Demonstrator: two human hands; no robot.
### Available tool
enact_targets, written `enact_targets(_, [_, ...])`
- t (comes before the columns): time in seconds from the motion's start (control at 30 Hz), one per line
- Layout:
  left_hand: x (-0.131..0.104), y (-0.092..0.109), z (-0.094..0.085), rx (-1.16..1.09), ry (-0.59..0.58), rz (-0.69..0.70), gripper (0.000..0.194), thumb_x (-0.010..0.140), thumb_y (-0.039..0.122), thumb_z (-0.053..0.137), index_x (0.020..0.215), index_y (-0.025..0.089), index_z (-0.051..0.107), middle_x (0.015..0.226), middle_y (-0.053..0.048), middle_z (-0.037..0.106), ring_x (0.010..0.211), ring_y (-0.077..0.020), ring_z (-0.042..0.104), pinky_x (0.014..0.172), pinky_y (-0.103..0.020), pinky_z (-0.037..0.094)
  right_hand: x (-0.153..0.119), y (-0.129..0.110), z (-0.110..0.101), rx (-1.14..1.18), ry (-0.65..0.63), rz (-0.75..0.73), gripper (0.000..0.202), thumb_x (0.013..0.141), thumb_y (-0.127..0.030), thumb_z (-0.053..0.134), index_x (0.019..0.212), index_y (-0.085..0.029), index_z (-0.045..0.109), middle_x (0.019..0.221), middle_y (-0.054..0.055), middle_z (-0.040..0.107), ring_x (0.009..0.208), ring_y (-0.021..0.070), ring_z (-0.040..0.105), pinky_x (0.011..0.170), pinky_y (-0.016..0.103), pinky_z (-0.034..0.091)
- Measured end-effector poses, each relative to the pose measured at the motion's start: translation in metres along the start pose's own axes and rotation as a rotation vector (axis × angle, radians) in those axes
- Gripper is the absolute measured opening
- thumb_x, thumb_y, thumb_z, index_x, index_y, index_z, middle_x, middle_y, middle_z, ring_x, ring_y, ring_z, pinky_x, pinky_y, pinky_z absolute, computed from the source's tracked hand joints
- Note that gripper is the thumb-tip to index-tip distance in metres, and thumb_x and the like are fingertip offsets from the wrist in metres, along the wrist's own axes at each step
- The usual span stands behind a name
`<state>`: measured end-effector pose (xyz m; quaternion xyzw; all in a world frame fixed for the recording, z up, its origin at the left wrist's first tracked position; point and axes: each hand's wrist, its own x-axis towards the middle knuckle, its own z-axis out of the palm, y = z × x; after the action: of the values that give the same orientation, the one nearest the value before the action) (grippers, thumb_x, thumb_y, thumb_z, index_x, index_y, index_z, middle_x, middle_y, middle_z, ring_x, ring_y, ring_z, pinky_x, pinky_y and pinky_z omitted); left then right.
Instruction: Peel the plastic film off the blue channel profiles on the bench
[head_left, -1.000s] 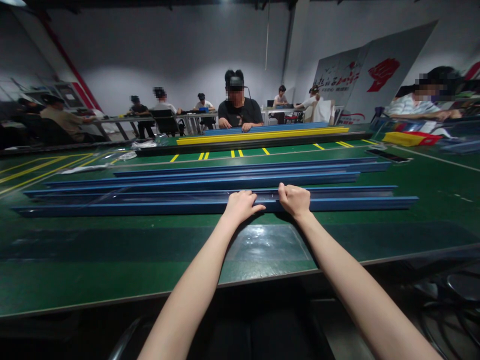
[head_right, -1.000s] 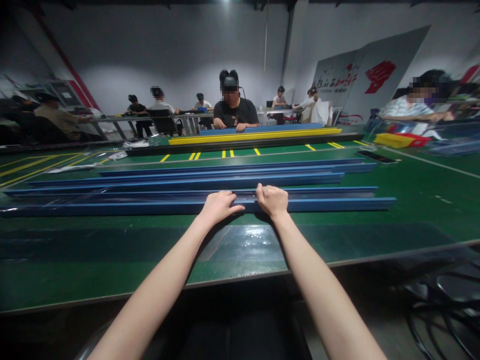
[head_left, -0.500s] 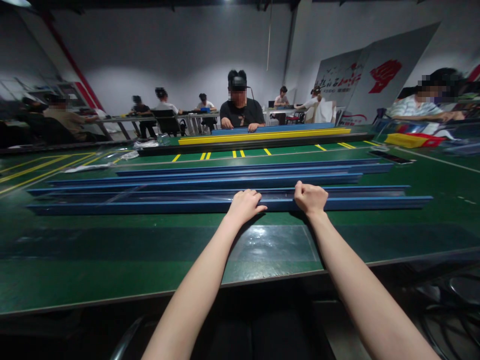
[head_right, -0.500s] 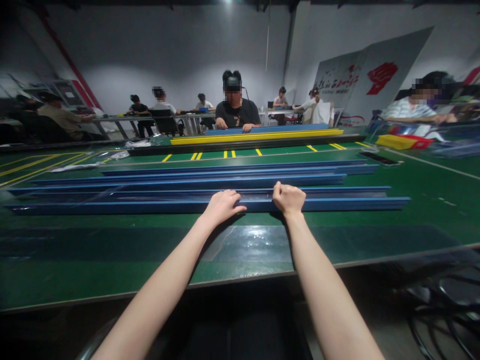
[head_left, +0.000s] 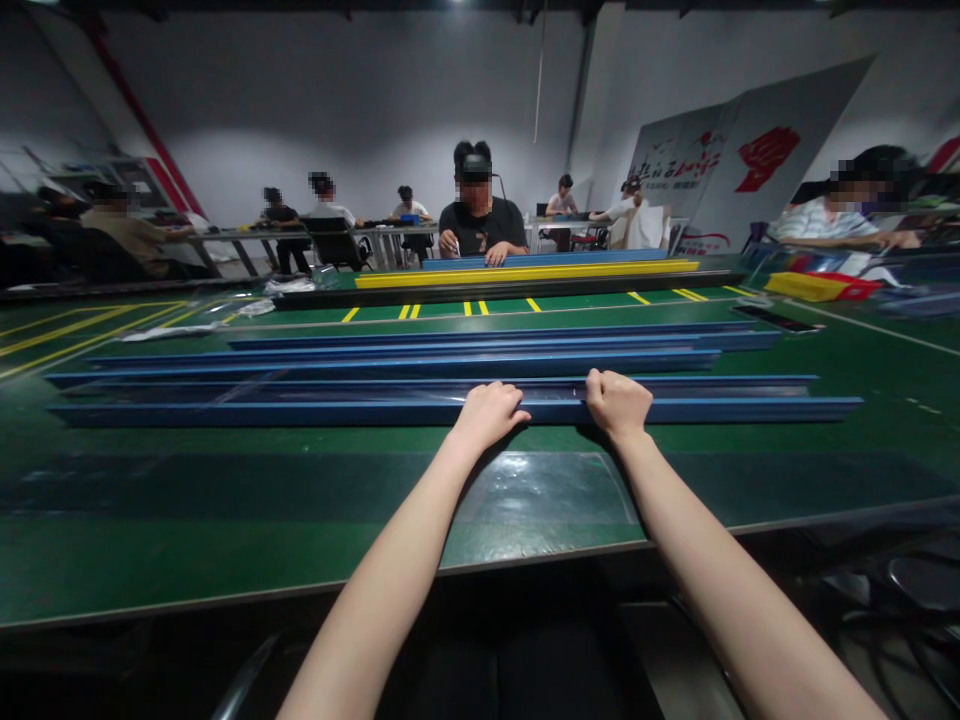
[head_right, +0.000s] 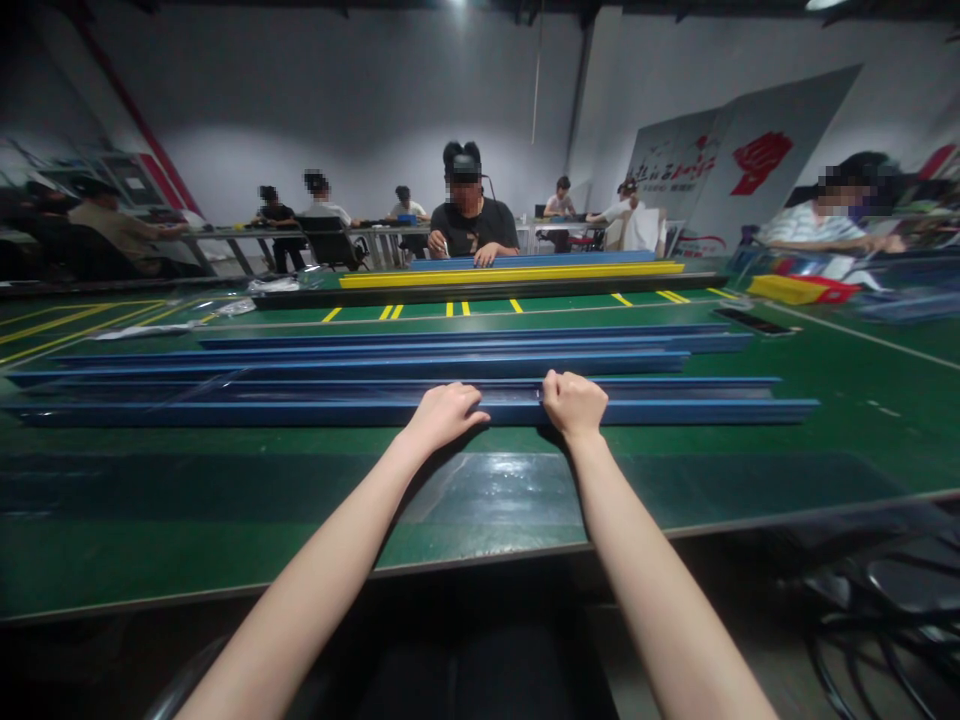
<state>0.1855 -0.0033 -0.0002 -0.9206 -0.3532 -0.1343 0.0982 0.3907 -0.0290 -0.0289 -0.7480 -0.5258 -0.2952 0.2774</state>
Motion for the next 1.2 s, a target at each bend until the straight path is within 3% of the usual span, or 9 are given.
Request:
enact_targets(0.23, [0.000, 0.000, -0.001, 0.020, -0.027, -0.018, 0.025, 0.081, 0.042, 0.049, 0.085, 0.019, 0.059, 0.091, -0.004, 0.065, 0.088, -0.0184, 0.057, 0.072, -0.027, 0.042, -0.004, -0.011, -0.005, 0.051, -0.172, -0.251, 0.048, 0.086, -0.037, 0.030, 0.060, -0.018, 0.066, 0.067, 0.006, 0.067, 0.058, 0.0122, 0.055, 0.051, 0.025, 0.020])
enact_targets(0.5, [-0.001, 0.000, -0.001, 0.024, -0.041, -0.035, 0.027, 0.081, 0.043, 0.048, 0.087, 0.020, 0.060, 0.088, -0.005, 0.065, 0.085, -0.0188, 0.058, 0.073, -0.027, 0.042, -0.006, -0.021, -0.006, 0.057, -0.174, -0.377, 0.048, 0.086, -0.032, 0.029, 0.057, -0.018, 0.065, 0.065, 0.006, 0.067, 0.058, 0.0119, 0.055, 0.056, 0.025, 0.025])
enact_targets(1.2, [0.000, -0.002, 0.001, -0.001, -0.056, -0.066, 0.030, 0.081, 0.046, 0.045, 0.088, 0.021, 0.061, 0.086, -0.006, 0.066, 0.083, -0.0207, 0.061, 0.067, -0.027, 0.044, -0.006, -0.024, -0.010, 0.052, -0.253, -0.322, 0.046, 0.087, -0.032, 0.028, 0.065, -0.019, 0.066, 0.073, 0.004, 0.067, 0.068, 0.0124, 0.057, 0.053, 0.026, 0.022])
